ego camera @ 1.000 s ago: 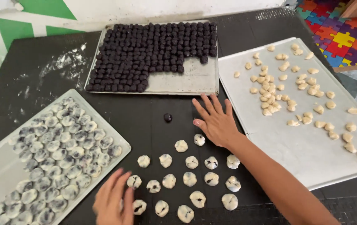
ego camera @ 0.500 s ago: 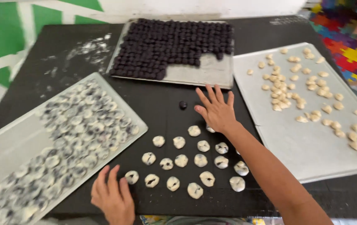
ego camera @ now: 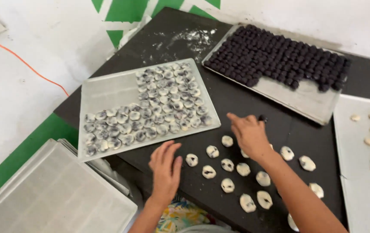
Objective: A person is wrapping dark dough balls with white dough and then arranging them on a tray in a bakery production area.
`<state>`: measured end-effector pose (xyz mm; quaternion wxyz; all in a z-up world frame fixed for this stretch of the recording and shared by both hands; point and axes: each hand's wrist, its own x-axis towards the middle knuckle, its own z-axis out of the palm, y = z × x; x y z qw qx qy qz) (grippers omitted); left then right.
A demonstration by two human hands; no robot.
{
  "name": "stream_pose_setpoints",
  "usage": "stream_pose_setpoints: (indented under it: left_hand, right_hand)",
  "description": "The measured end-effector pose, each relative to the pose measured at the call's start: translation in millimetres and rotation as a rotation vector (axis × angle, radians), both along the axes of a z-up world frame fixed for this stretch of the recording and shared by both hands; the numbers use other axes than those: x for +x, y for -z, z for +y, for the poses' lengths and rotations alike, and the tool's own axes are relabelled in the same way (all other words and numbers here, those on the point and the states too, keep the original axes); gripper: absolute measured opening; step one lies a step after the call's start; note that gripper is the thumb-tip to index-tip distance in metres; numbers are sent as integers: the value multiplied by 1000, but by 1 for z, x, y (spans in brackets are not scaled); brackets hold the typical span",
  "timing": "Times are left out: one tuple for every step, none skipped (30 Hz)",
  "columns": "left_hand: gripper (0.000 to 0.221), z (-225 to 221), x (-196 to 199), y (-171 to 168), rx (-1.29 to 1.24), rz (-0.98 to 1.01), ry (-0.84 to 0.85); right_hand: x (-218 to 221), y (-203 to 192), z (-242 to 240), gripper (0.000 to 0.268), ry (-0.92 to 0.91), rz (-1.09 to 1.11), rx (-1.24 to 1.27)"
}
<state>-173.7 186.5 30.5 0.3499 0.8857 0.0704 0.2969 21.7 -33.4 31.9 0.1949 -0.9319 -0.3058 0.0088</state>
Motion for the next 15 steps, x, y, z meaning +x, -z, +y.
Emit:
stream_pose_setpoints:
  left_hand:
    - [30,29,-4,4,-1,-8,-8]
    - [32,59,-9,9,46,-87,-124]
    - [36,89,-13,14,93,-165,-240]
    - [36,129,-22,19,87,-163,-239]
    - [37,168,-30,24,154,-101,-418]
    - [38,208,-36,29,216,-39,-596]
    - [38,235,-42,45,207,-38,-597]
    - [32,262,-50,62,258,58,-593]
    - [28,288,-57,79,307,155,-587]
    - [28,284,-52,69,300,161,-588]
    - [28,280,-47,60,110,370,-593]
    - [39,276,-41,50,-84,574,-594]
    - [39,281,-39,60,-91,578,-595]
    - [37,285,-39,69,-38,547,-633]
    - [35,289,-39,78,15,516,-671]
  right_hand:
    - [2,-9,13,42,-8,-8,-1]
    - [1,-16,25,44,-17,137,47]
    - [1,-23,37,45,-25,282,96]
    - [10,-12,43,45,-24,283,90]
    - [19,-1,48,34,-14,261,151]
    - [31,8,55,28,-6,235,208]
    - [40,12,60,28,-6,233,199]
    - [49,17,67,29,80,301,171]
    - [57,21,73,29,166,367,143]
    - [66,30,75,29,166,369,134]
    - [74,38,77,34,187,329,127]
    - [84,47,80,42,206,288,121]
    - [86,43,82,42,204,289,113]
    - [86,39,85,42,221,292,82]
    - [86,36,87,42,237,296,52]
